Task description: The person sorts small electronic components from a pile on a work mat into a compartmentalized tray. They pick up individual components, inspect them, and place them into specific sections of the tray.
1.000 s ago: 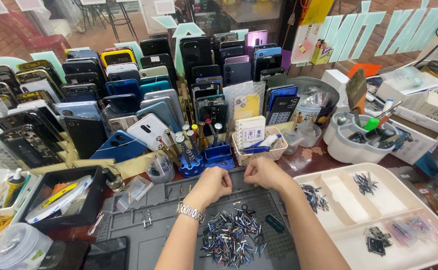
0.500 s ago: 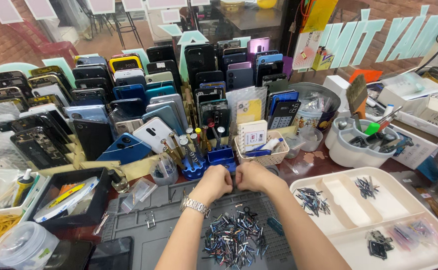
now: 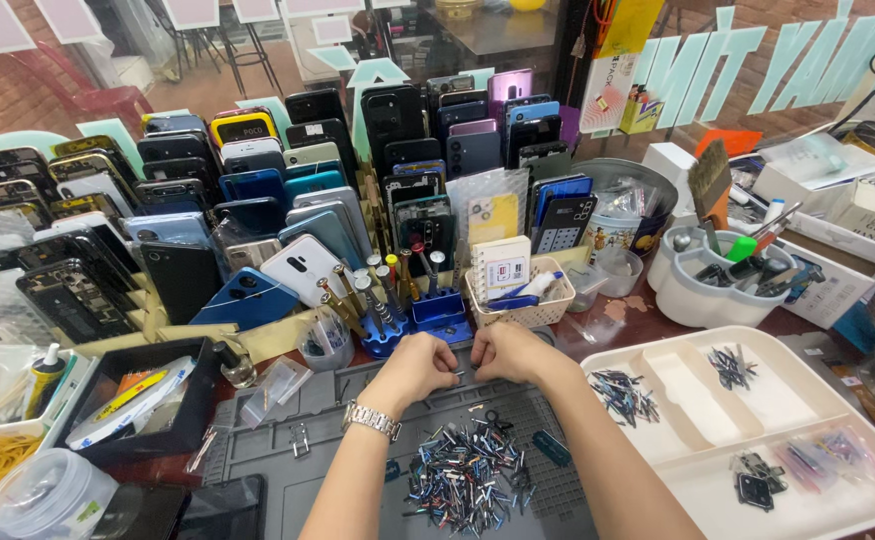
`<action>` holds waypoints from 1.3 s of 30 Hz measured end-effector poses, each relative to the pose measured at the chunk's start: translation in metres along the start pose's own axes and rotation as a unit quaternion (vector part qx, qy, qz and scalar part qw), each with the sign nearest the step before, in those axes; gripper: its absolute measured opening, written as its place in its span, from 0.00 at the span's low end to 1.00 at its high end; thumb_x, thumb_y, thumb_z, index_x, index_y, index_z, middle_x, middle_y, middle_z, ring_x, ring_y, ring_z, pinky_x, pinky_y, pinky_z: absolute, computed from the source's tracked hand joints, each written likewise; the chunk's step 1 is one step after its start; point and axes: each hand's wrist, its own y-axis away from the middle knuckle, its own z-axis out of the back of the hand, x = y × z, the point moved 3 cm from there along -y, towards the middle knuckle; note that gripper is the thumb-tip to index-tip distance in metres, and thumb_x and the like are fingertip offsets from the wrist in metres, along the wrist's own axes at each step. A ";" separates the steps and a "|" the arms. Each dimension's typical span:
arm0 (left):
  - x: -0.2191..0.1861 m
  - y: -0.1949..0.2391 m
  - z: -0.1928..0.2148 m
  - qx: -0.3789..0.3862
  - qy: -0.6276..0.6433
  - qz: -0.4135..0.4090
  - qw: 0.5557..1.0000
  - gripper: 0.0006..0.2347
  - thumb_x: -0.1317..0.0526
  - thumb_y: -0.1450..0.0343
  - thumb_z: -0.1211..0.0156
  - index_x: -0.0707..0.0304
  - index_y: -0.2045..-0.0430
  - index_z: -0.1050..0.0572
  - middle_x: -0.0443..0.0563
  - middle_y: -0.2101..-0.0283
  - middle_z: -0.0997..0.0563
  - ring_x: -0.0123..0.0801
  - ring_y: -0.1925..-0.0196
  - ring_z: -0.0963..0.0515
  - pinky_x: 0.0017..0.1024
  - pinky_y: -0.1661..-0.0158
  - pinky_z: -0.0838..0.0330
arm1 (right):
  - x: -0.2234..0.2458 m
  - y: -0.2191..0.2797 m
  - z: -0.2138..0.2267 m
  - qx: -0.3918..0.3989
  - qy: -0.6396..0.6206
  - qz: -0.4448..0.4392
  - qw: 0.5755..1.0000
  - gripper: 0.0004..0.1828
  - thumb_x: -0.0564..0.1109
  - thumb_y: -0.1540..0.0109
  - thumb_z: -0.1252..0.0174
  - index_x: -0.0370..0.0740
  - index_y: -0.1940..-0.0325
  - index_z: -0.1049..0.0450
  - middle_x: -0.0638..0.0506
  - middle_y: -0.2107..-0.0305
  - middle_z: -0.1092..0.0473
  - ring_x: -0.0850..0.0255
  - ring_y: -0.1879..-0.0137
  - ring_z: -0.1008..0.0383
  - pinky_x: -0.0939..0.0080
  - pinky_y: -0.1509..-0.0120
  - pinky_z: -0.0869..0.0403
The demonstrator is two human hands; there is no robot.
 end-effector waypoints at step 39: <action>-0.017 -0.003 -0.011 -0.055 -0.154 -0.008 0.986 0.13 0.66 0.47 0.23 0.74 0.76 0.20 0.69 0.67 0.19 0.56 0.59 0.18 0.42 0.56 0.23 | 0.031 0.021 -0.004 -0.080 0.125 -0.047 0.988 0.14 0.50 0.51 0.35 0.35 0.71 0.17 0.34 0.69 0.23 0.43 0.57 0.20 0.49 0.47 0.23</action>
